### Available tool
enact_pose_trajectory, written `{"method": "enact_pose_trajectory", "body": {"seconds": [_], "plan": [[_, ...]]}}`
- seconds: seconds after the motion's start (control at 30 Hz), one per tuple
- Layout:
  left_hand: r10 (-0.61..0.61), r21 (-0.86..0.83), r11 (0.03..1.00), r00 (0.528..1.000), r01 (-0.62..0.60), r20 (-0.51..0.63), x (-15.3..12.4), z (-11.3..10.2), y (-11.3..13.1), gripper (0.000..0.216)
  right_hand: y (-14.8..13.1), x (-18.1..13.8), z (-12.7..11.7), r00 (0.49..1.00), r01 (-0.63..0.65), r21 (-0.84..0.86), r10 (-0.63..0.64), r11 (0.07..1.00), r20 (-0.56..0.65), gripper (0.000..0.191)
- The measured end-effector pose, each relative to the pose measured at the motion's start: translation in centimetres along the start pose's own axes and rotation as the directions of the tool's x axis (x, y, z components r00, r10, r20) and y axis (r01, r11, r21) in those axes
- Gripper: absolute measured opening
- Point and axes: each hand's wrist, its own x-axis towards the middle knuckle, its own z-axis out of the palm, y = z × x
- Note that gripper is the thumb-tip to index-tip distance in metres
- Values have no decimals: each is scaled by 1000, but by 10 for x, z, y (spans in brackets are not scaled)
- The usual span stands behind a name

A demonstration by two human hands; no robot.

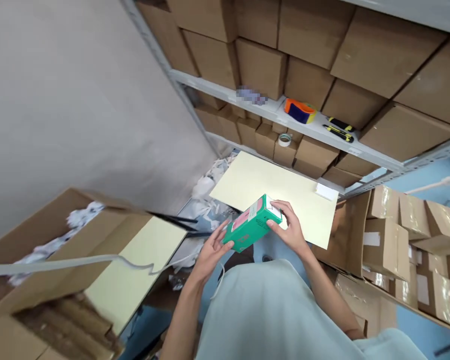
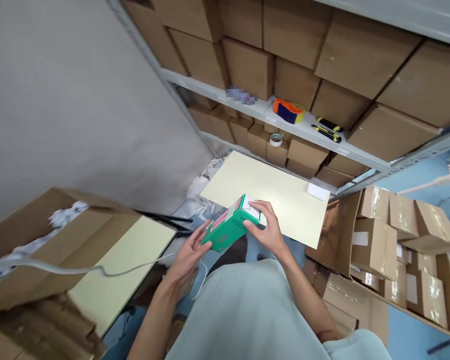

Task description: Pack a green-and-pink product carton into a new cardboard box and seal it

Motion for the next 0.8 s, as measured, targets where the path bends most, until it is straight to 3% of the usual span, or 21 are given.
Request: {"method": "enact_pose_trajectory", "body": {"seconds": [0.13, 0.23, 0.3, 0.37, 0.43, 0.5, 0.6, 0.7, 0.8], "plan": [[-6, 48, 999, 991, 0, 132, 64, -4, 47, 102, 22, 30, -2, 952, -148, 96, 168, 984, -256, 47], [60, 86, 993, 970, -82, 236, 112, -1, 85, 97, 43, 50, 8, 829, -263, 410, 422, 873, -367, 43], [104, 106, 984, 941, -145, 322, 142, 4, 108, 96, 55, 59, 19, 696, -308, 673, 641, 673, -323, 35], [123, 122, 974, 901, -190, 417, 171, 12, 125, 101, 63, 66, 31, 565, -322, 853, 806, 410, -174, 29], [118, 130, 969, 855, -210, 506, 197, 21, 135, 109, 68, 71, 45, 489, -308, 932, 872, 193, -19, 32], [98, 140, 967, 816, -214, 570, 219, 31, 137, 113, 69, 75, 57, 469, -274, 960, 880, 64, 75, 41], [52, 194, 958, 791, -213, 610, 242, 44, 127, 107, 68, 80, 70, 473, -234, 972, 869, -38, 147, 43], [-7, 243, 953, 790, -180, 613, 250, 56, 109, 89, 67, 86, 75, 491, -243, 967, 849, -78, 192, 42], [-131, 282, 957, 763, -69, 633, 243, 67, 90, 67, 71, 91, 74, 519, -279, 958, 830, -63, 206, 40]]}}
